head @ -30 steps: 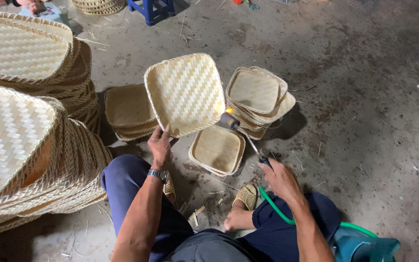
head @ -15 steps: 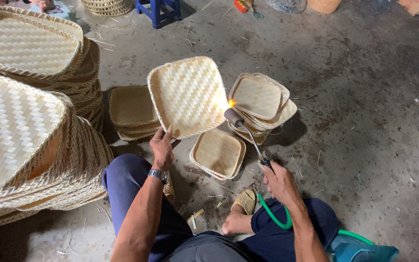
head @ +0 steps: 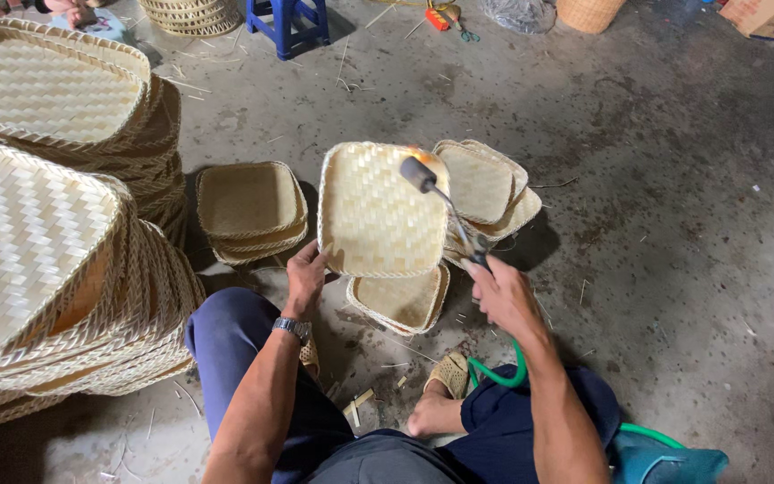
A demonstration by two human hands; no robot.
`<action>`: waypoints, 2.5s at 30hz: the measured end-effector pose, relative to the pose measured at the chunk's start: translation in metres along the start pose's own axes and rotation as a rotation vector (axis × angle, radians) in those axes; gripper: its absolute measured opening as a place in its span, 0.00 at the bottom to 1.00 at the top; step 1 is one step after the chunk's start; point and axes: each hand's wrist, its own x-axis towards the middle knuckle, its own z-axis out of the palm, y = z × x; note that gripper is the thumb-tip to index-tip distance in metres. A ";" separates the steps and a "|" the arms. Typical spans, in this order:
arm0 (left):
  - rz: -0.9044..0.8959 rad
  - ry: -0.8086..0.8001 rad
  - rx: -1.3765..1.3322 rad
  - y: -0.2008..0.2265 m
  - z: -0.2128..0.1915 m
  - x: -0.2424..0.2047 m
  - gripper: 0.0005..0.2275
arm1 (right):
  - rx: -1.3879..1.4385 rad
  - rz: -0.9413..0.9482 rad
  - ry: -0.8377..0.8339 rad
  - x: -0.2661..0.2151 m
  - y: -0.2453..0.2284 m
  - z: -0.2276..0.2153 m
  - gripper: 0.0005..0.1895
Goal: The person uses a blowtorch to singe off loose fibers from woven bamboo trays, handling them one at a time from a stack and turning them over to treat both sides.
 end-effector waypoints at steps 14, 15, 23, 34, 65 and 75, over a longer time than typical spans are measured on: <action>0.059 -0.017 0.092 -0.008 -0.012 0.002 0.16 | 0.088 -0.076 0.014 0.000 0.027 0.007 0.16; 0.059 -0.017 0.089 -0.011 -0.014 0.004 0.16 | 0.146 -0.055 0.030 -0.004 0.036 0.003 0.15; 0.039 -0.032 0.013 -0.006 -0.006 -0.004 0.16 | 0.256 0.018 0.086 -0.011 0.038 0.020 0.15; -0.130 -0.104 -0.084 -0.006 -0.001 -0.022 0.16 | 0.161 -0.137 0.305 0.002 0.033 0.039 0.20; -0.296 -0.581 0.160 0.055 0.008 -0.026 0.22 | 0.281 -0.187 0.069 0.020 0.073 -0.019 0.11; -0.042 -0.318 0.266 0.022 0.000 -0.024 0.15 | -0.079 -0.146 0.191 0.002 0.051 -0.028 0.19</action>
